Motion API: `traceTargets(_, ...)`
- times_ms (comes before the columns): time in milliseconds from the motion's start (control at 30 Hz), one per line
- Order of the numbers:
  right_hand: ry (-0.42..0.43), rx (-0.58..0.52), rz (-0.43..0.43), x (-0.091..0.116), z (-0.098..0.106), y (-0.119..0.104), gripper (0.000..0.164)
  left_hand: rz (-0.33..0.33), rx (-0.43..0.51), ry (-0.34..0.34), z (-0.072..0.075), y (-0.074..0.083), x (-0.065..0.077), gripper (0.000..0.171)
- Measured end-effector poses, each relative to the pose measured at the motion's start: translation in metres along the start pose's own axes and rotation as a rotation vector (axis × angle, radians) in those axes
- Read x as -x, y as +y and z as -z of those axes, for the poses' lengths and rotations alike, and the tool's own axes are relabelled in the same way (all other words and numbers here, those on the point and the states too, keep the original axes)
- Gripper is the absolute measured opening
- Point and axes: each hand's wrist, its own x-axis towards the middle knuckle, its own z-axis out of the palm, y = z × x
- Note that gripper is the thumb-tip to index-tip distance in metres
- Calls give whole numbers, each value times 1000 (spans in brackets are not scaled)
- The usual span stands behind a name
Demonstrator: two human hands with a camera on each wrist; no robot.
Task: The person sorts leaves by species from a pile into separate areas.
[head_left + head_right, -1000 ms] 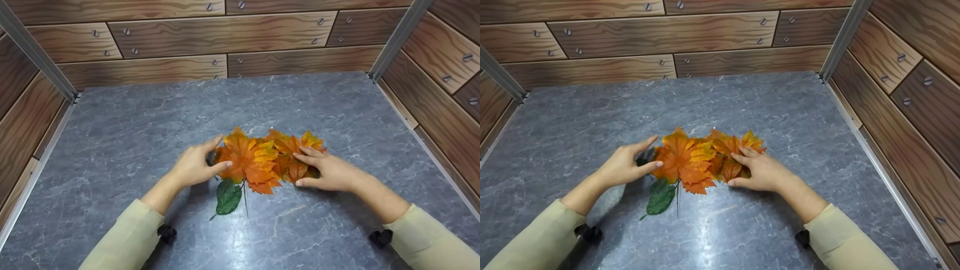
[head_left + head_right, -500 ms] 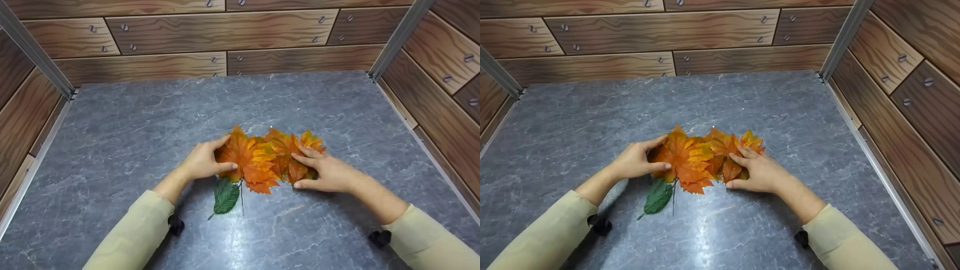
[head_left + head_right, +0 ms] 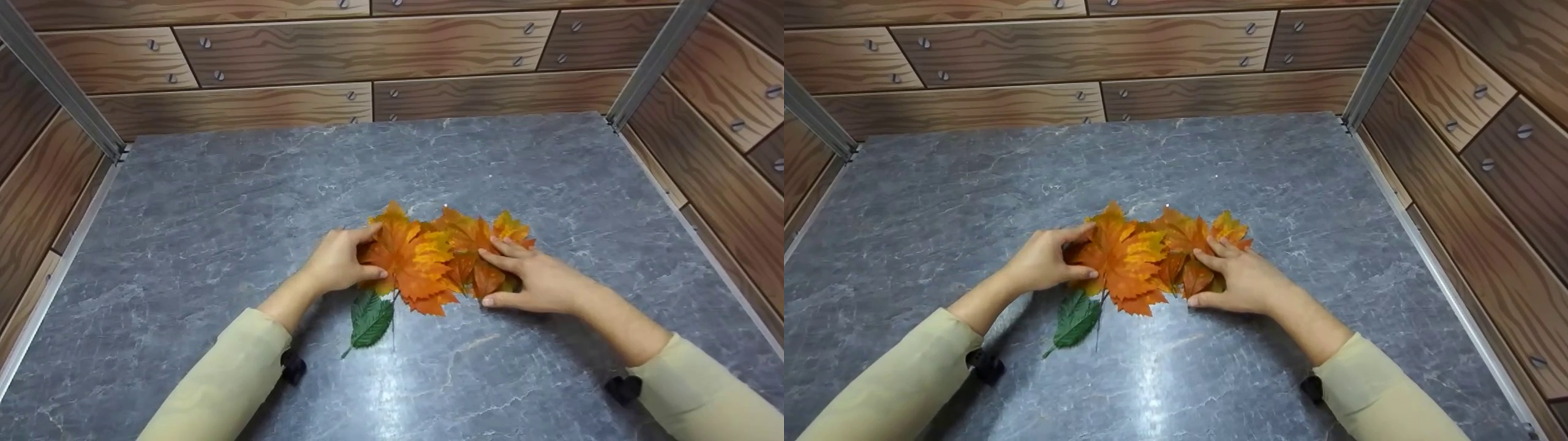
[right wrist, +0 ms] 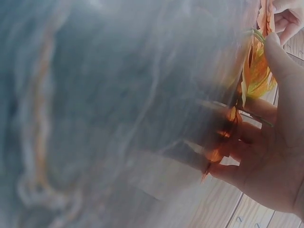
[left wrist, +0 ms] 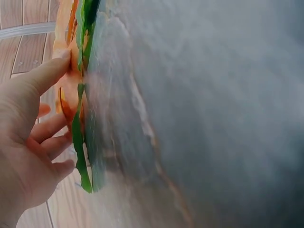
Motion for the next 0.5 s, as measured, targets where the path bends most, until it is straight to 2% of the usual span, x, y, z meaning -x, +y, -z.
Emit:
traceTargets(167, 0, 5, -11, 2, 1, 0, 100, -25, -18, 14, -1, 3, -4, 88)
traceTargets(267, -2, 7, -14, 3, 2, 0, 100, -19, 3, 16, 0, 4, -4, 86)
traceTargets(500, -2, 1, -15, 2, 3, 0, 100, -2, 195, 12, 5, 6, -4, 79)
